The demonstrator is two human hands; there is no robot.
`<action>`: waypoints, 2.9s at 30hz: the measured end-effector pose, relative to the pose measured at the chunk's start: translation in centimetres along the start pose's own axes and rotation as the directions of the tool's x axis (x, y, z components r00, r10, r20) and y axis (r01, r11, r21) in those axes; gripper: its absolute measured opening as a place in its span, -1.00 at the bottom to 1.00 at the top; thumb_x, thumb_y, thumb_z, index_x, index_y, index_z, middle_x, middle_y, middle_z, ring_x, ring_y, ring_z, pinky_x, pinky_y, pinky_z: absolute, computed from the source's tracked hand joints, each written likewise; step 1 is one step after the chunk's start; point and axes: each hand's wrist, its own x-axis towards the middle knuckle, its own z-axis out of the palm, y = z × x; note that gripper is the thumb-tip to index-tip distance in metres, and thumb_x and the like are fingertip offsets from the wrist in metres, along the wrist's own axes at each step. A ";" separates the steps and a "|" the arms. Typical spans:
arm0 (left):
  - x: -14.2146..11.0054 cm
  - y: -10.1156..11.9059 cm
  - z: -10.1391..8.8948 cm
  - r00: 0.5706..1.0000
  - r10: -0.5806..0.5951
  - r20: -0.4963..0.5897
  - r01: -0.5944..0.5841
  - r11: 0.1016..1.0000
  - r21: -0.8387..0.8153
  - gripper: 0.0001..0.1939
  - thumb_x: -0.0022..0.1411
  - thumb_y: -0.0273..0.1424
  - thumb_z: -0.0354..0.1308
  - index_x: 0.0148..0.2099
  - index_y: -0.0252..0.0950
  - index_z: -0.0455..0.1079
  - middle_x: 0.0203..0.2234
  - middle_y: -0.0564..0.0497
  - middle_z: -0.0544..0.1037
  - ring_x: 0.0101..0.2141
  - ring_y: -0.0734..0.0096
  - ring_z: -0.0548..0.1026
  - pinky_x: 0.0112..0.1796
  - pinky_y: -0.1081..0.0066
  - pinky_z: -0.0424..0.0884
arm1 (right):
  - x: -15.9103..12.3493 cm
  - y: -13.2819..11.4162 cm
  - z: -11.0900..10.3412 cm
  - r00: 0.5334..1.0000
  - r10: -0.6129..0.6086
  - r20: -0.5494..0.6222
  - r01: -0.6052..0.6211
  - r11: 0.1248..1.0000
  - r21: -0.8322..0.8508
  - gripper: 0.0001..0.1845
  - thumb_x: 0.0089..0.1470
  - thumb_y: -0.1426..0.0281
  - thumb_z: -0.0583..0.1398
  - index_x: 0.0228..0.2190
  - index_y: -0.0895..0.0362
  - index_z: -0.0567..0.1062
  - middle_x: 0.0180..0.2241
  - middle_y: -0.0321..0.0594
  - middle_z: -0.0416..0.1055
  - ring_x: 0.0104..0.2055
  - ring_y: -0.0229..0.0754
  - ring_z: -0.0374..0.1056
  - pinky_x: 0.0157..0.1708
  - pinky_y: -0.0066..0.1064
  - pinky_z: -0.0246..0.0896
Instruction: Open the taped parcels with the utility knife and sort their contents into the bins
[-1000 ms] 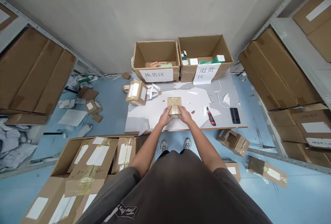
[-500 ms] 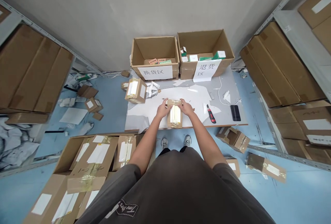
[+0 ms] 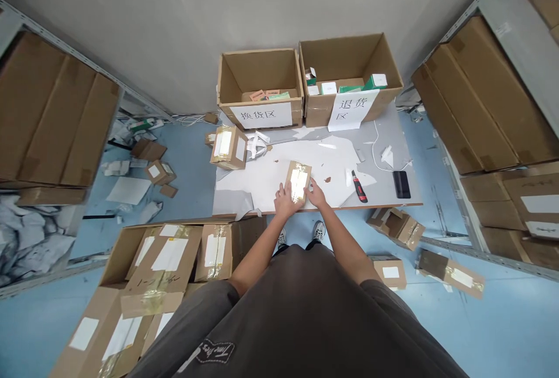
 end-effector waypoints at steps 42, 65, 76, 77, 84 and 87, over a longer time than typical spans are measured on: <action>4.7 -5.4 1.0 0.965 0.261 -0.017 -0.232 0.824 -0.517 0.04 0.32 -0.27 0.40 0.64 -0.24 -0.07 0.50 -0.29 0.23 0.48 0.05 0.23 0.43 0.09 0.20 | -2.1 -4.8 -0.6 0.939 -0.337 0.063 0.318 0.786 -0.531 -0.15 0.20 0.49 0.24 0.48 0.09 0.27 0.61 0.02 -0.14 0.55 0.31 -0.06 0.45 0.16 0.05; 3.5 -9.4 -1.1 0.991 0.136 0.001 -0.130 0.946 -0.297 0.14 0.22 -0.36 0.46 0.65 -0.21 -0.10 0.54 -0.33 0.12 0.49 -0.09 0.20 0.38 0.06 0.27 | -3.4 -6.6 5.1 0.876 -0.456 0.158 0.461 0.699 -0.547 -0.08 0.23 0.36 0.30 0.53 -0.02 0.18 0.60 0.01 -0.10 0.58 0.34 -0.12 0.43 0.18 -0.03; 3.2 -4.4 -2.4 0.990 0.143 0.010 -0.141 0.984 -0.110 -0.02 0.24 -0.31 0.49 0.58 -0.14 0.13 0.57 -0.33 -0.02 0.23 -0.15 0.54 0.24 0.02 0.45 | -1.4 -2.7 3.0 0.941 -0.294 0.165 0.337 0.818 -0.466 -0.09 0.30 0.35 0.25 0.56 0.06 0.08 0.48 0.07 0.20 0.45 0.15 0.15 0.37 -0.02 0.23; 3.1 -4.5 -2.3 0.990 0.138 0.009 -0.136 0.983 -0.121 -0.03 0.24 -0.30 0.49 0.58 -0.15 0.14 0.56 -0.33 0.00 0.21 -0.13 0.55 0.24 0.02 0.45 | -1.5 -2.7 3.3 0.935 -0.315 0.161 0.354 0.817 -0.455 -0.11 0.31 0.36 0.23 0.56 0.07 0.08 0.46 0.06 0.23 0.44 0.14 0.16 0.38 -0.02 0.22; 3.4 -4.6 -2.1 0.987 0.158 -0.018 -0.158 0.964 -0.216 -0.04 0.21 -0.29 0.50 0.56 -0.10 0.18 0.56 -0.26 0.05 0.42 -0.17 0.34 0.32 0.02 0.38 | -1.8 -3.0 2.9 0.907 -0.413 0.083 0.401 0.785 -0.473 -0.19 0.31 0.43 0.20 0.52 0.05 0.21 0.42 0.08 0.31 0.43 0.16 0.23 0.39 0.08 0.24; 4.5 -4.5 -1.4 0.975 0.206 -0.085 -0.223 0.910 -0.350 -0.04 0.15 -0.32 0.52 0.52 -0.11 0.23 0.52 -0.24 0.13 0.47 -0.12 0.24 0.35 0.05 0.34 | -2.0 -3.6 1.6 0.891 -0.453 0.034 0.403 0.755 -0.516 -0.25 0.33 0.44 0.19 0.49 0.05 0.28 0.45 0.09 0.27 0.47 0.16 0.21 0.40 0.04 0.24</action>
